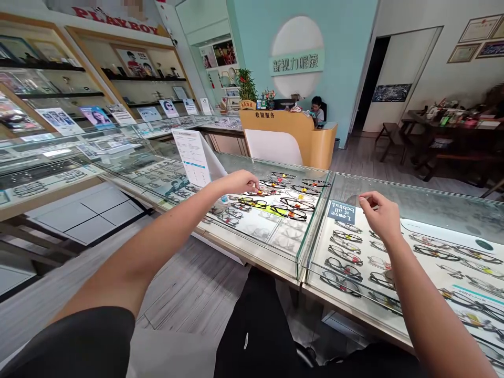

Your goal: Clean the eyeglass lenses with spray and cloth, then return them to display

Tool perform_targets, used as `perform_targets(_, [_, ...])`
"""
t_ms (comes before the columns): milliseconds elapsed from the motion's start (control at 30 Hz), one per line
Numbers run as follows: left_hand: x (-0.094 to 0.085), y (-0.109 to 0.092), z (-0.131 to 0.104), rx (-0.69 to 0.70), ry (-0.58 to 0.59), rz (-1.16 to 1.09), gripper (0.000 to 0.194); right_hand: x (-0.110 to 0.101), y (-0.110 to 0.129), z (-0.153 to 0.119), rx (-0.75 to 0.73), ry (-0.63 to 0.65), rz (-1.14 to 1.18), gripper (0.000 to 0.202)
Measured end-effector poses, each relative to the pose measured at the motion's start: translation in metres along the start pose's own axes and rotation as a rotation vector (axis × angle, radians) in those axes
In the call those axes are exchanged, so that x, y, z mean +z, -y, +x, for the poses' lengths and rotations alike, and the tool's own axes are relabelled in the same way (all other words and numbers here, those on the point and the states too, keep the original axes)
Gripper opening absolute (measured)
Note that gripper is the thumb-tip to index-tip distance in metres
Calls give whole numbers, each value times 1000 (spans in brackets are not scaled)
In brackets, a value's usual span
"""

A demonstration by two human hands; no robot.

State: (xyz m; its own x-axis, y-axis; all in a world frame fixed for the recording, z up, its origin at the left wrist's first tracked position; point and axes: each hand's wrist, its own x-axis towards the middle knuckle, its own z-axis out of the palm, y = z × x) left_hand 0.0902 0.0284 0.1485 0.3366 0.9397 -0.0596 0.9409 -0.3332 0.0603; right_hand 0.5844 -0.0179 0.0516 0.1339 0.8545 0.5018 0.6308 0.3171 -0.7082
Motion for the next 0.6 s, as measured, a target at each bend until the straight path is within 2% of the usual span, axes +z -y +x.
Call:
perform_targets(133, [14, 8, 42, -42, 84, 90, 23, -5, -12, 0, 58, -24, 2, 30])
perform_targets(233, [27, 11, 62, -56, 137, 142, 21, -7, -11, 0, 73, -21, 10, 30])
perform_targets(400, [41, 13, 73, -60, 191, 183, 20, -3, -9, 0, 60, -10, -19, 27])
perform_targets(600, [44, 14, 75, -76, 228, 203, 24, -2, -8, -2, 34, 1, -49, 27])
